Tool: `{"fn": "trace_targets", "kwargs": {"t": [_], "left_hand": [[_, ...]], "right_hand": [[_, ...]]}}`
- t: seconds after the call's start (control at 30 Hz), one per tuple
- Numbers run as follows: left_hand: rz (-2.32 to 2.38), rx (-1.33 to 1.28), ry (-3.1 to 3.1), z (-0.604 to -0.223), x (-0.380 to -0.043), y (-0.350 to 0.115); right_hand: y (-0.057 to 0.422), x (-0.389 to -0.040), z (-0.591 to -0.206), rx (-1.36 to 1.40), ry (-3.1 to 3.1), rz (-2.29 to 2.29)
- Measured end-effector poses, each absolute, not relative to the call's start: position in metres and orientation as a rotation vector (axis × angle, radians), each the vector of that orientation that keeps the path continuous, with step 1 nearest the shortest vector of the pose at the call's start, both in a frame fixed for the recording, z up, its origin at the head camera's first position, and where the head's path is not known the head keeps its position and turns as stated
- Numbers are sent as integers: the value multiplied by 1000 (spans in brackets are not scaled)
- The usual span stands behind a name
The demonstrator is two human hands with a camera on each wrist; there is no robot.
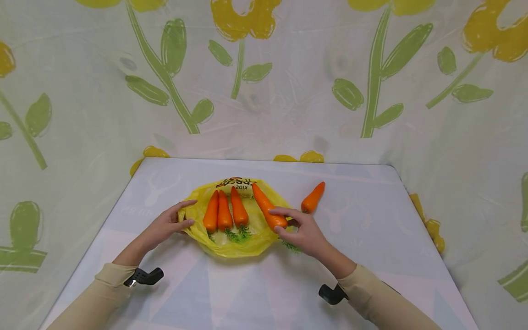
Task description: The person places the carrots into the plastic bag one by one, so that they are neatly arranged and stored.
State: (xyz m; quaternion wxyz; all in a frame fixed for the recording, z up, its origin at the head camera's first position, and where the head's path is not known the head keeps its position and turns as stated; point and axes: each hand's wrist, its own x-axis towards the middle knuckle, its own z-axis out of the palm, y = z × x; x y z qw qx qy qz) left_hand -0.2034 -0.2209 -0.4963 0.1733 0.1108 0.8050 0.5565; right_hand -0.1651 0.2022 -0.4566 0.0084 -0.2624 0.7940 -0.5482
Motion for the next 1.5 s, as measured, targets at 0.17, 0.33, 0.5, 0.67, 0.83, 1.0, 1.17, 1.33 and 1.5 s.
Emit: {"fn": "trace_targets", "kwargs": {"t": [0.17, 0.33, 0.5, 0.67, 0.83, 1.0, 1.17, 1.33, 1.5], "left_hand": [[1584, 315, 2276, -497, -203, -221], [1596, 331, 2267, -497, -204, -222], [1589, 335, 2268, -497, -205, -221], [1585, 332, 2272, -497, -205, -221], [1584, 335, 2279, -496, -205, -220], [1592, 355, 2268, -496, -206, -220], [1598, 352, 2258, -496, -205, -221], [1596, 351, 2260, -496, -205, -221], [1591, 346, 2268, -498, -205, -221]], "right_hand": [[194, -167, -458, -801, 2481, -1686], [185, -171, -459, -767, 2484, -1662], [175, -176, -460, -698, 2498, -1630], [166, -181, -460, -609, 2537, -1574], [157, -185, -462, -582, 2591, -1507], [148, -189, -467, -578, 2591, -1484], [141, -193, -475, -523, 2625, -1416], [132, -200, -479, -499, 2692, -1328], [126, -208, -481, -509, 2717, -1249]]}}
